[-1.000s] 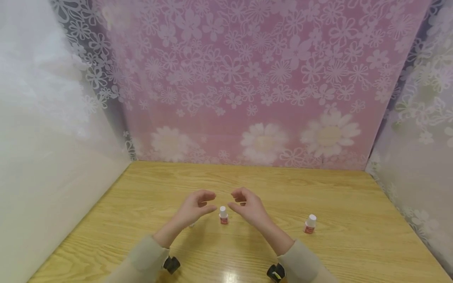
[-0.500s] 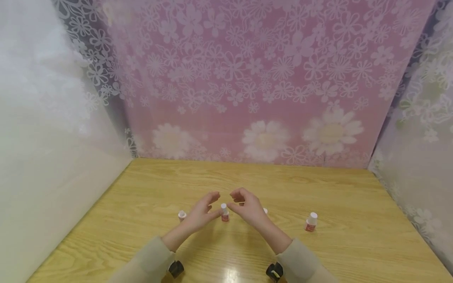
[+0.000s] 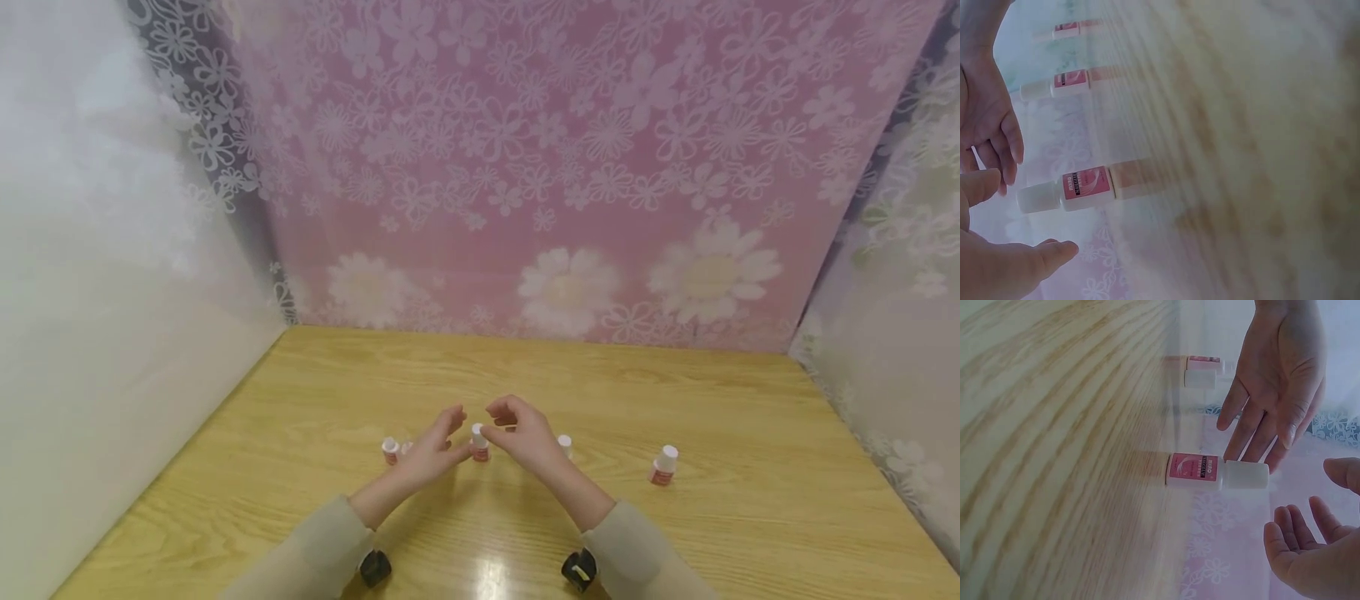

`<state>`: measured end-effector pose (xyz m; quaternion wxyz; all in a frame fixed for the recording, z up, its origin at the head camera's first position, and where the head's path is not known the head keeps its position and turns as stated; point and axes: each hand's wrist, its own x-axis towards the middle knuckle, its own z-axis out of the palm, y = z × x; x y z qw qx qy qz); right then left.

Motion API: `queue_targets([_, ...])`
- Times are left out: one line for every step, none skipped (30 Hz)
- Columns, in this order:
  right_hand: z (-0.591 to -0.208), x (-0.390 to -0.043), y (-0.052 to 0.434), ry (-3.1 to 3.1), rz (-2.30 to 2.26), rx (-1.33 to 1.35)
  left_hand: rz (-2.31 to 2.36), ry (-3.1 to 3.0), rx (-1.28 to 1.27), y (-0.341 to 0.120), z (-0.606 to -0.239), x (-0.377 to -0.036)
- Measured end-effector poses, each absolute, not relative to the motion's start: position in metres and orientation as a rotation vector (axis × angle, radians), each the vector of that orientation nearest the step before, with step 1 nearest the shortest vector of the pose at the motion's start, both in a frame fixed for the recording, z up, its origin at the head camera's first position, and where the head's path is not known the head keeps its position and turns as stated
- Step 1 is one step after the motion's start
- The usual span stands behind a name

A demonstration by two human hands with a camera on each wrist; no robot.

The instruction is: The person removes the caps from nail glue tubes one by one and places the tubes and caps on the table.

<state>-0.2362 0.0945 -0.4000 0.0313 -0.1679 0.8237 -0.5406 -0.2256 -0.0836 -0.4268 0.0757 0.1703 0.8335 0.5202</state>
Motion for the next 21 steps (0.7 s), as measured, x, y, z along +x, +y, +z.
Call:
queue_targets([-0.401, -0.237, 0.094, 2.536, -1.664, -0.516, 1.565, 2.488, 0.503, -0.084, -0.428, -0.225])
queue_targets([-0.402, -0.237, 0.094, 2.532, -1.663, -0.516, 1.569, 2.474, 0.494, -0.084, -0.428, -0.225])
queue_targets([-0.403, -0.238, 0.094, 2.532, -1.662, -0.524, 1.569, 2.467, 0.482, -0.085, -0.429, -0.225])
queue_targets([-0.403, -0.238, 0.093, 2.531, -1.659, -0.53, 1.562, 2.465, 0.472, -0.085, -0.429, -0.225])
queue_targets([-0.403, -0.238, 0.093, 2.528, -1.657, -0.534, 1.557, 2.462, 0.463, -0.085, -0.43, -0.225])
queue_targets([-0.403, -0.238, 0.092, 2.525, -1.656, -0.538, 1.558, 2.453, 0.454, -0.085, -0.43, -0.226])
queue_targets([-0.403, -0.238, 0.092, 2.523, -1.654, -0.541, 1.555, 2.445, 0.448, -0.086, -0.431, -0.227])
queue_targets([-0.403, -0.238, 0.091, 2.524, -1.65, -0.54, 1.555, 2.437, 0.44, -0.086, -0.431, -0.227])
queue_targets([-0.403, -0.239, 0.091, 2.525, -1.648, -0.541, 1.554, 2.431, 0.432, -0.086, -0.432, -0.228])
queue_targets([-0.403, -0.239, 0.091, 2.523, -1.645, -0.535, 1.556, 2.421, 0.422, -0.086, -0.432, -0.229])
queue_targets([-0.403, -0.24, 0.09, 2.524, -1.642, -0.532, 1.559, 2.413, 0.411, -0.086, -0.432, -0.229])
queue_targets([-0.404, -0.241, 0.09, 2.529, -1.639, -0.532, 1.562, 2.409, 0.4, -0.085, -0.433, -0.23])
queue_targets([-0.404, -0.243, 0.089, 2.535, -1.632, -0.533, 1.561, 2.41, 0.39, -0.085, -0.434, -0.231])
queue_targets([-0.405, -0.244, 0.089, 2.543, -1.625, -0.534, 1.561, 2.414, 0.38, -0.085, -0.434, -0.232])
queue_targets([-0.406, -0.246, 0.089, 2.55, -1.619, -0.534, 1.557, 2.424, 0.373, -0.085, -0.435, -0.233])
queue_targets([-0.407, -0.247, 0.088, 2.557, -1.612, -0.537, 1.553, 2.435, 0.369, -0.085, -0.435, -0.233])
queue_targets([-0.408, -0.248, 0.088, 2.565, -1.604, -0.541, 1.547, 2.45, 0.363, -0.085, -0.436, -0.234])
queue_targets([-0.409, -0.249, 0.088, 2.569, -1.595, -0.543, 1.545, 2.461, 0.361, -0.085, -0.437, -0.235])
queue_targets([-0.41, -0.251, 0.087, 2.574, -1.584, -0.545, 1.54, 2.473, 0.356, -0.085, -0.438, -0.236])
queue_targets([-0.412, -0.252, 0.087, 2.577, -1.573, -0.546, 1.537, 2.482, 0.35, -0.085, -0.439, -0.237])
queue_targets([-0.413, -0.252, 0.087, 2.58, -1.561, -0.546, 1.534, 2.488, 0.347, -0.085, -0.44, -0.237])
